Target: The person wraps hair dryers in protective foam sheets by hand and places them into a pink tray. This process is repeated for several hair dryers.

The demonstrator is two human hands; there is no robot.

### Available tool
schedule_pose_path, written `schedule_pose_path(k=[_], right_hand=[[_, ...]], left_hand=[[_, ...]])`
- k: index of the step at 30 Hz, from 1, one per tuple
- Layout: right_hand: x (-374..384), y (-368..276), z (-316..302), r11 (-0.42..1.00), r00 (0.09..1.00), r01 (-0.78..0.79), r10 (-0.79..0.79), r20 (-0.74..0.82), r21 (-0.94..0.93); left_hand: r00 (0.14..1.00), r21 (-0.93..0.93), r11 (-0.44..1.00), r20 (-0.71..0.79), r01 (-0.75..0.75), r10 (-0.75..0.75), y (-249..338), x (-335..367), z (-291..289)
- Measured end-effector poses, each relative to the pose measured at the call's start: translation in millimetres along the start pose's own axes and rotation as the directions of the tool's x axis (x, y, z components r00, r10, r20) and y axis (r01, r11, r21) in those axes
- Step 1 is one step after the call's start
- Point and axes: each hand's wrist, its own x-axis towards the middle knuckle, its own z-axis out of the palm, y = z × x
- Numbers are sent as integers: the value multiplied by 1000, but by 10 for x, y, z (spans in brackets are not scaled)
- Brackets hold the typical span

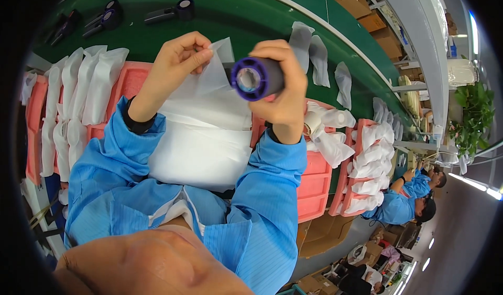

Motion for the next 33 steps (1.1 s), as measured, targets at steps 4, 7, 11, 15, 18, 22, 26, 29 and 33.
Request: schedule_pose_path(k=[4,7,11,15,18,22,26,29,33], right_hand=[[35,77,262,980,988,126,-110,107,-154],[31,110,369,938,984,167,-138,116,-304],[-6,143,499,856,986,159,-112,123,-491],[-39,223,515,818,985,170,-126,117,-550],[-40,295,490,815,988,134,-152,15,-564],[-39,312,515,831,983,99,-166,-73,-547],[-50,339,530,850,987,78,-141,-82,-521],[-53,322,547,836,982,71,-155,-110,-544],[-57,332,512,787,976,137,-210,-52,-602]], left_hand=[[989,-279,953,-115,-121,92,90,-25,70],[996,-395,915,-70,-80,56,124,-27,29],[989,-305,944,-111,-127,97,157,-87,76],[886,327,865,-139,-381,443,116,-182,238],[785,626,630,-45,-460,618,90,-206,295],[719,714,493,20,-497,695,87,-193,286],[715,683,527,-11,-506,699,85,-170,259],[724,639,591,-77,-493,686,83,-187,280],[827,507,717,-14,-479,562,42,-285,410]])
